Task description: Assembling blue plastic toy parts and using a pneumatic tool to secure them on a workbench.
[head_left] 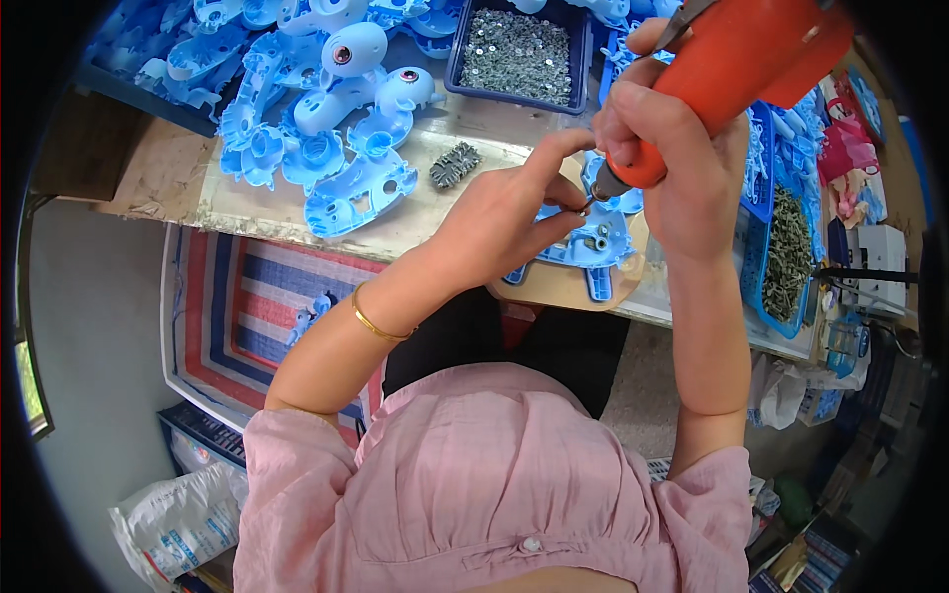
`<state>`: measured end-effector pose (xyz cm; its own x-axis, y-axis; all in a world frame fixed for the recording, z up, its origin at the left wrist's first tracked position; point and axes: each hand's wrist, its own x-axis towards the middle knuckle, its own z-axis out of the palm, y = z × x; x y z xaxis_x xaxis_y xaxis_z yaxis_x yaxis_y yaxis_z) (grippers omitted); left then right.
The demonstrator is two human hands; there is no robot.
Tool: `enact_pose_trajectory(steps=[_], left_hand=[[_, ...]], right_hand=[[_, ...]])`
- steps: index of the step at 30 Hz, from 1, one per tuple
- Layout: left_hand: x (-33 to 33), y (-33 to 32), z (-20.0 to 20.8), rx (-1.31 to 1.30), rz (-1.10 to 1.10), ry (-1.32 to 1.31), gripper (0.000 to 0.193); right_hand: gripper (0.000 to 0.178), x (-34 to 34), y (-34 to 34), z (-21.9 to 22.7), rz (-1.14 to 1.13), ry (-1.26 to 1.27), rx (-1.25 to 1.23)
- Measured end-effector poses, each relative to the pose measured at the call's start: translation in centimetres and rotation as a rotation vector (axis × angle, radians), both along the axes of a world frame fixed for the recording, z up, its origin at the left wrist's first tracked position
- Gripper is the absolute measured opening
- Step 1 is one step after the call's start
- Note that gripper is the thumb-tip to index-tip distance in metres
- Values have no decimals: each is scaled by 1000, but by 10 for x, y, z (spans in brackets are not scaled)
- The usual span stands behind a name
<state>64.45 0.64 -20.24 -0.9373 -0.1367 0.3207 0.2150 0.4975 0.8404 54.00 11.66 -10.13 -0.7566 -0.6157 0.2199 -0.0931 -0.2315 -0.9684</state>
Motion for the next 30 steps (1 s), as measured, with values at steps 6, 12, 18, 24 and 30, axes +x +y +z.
enact_pose_trajectory(steps=[6,12,18,24,30], left_hand=[[2,0,-9,95,-43,45,72],[2,1,-7,134,-99,4,74],[8,-5,-10,162,-148,-32,85],[14,-12,-19,-175,-1,82,99],[16,-10,-34,-344,46,4,94]], right_hand=[[38,-27,-15,-36,525,280,-616],[38,-11,6,-27,179,157,-116],[38,-7,5,-33,171,140,-126],[34,2,1,-41,176,123,-41],[31,5,-12,-61,109,102,-71]])
